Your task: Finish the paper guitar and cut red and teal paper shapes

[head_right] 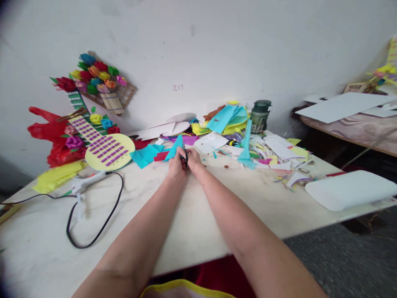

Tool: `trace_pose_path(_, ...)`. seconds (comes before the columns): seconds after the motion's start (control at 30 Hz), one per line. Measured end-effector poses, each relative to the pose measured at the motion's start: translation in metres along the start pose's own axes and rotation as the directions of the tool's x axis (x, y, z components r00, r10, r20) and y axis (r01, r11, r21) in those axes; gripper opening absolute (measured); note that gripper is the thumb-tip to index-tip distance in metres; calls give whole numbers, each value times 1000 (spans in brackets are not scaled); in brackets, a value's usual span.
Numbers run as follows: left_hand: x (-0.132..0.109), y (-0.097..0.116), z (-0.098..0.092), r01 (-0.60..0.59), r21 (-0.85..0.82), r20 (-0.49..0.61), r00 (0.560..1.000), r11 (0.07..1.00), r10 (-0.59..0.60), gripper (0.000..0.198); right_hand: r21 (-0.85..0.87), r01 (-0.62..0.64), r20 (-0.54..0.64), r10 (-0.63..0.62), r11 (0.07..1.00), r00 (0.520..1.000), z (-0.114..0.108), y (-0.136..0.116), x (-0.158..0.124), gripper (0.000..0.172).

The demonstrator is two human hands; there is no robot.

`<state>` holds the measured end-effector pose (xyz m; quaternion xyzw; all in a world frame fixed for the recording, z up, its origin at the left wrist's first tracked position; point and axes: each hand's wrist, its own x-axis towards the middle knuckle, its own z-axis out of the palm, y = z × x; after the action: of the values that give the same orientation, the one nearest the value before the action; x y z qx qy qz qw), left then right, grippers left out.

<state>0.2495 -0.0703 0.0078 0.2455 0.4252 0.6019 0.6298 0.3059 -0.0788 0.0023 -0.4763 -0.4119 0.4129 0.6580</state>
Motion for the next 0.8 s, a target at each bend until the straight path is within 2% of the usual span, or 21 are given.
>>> trace_pose_path(0.13, 1, -2, 0, -80, 18, 53, 995, 997, 79, 31, 23, -16, -24, 16, 1000, 1000, 2, -2, -2, 40)
trace_pose_path(0.27, 1, -2, 1, -75, 33, 44, 996, 997, 73, 30, 16, -16, -54, 17, 1000, 998, 3, -1, -3, 44)
trace_pose_path(0.47, 0, -2, 0, -97, 23, 48, 994, 995, 95, 27, -9, -20, -37, 19, 1000, 999, 1, 0, -1, 38)
trace_pose_path(0.8, -1, -2, 0, -101, 18, 63, 993, 995, 100, 37, 14, -79, -4, 79, 997, 997, -2, -7, -1, 37)
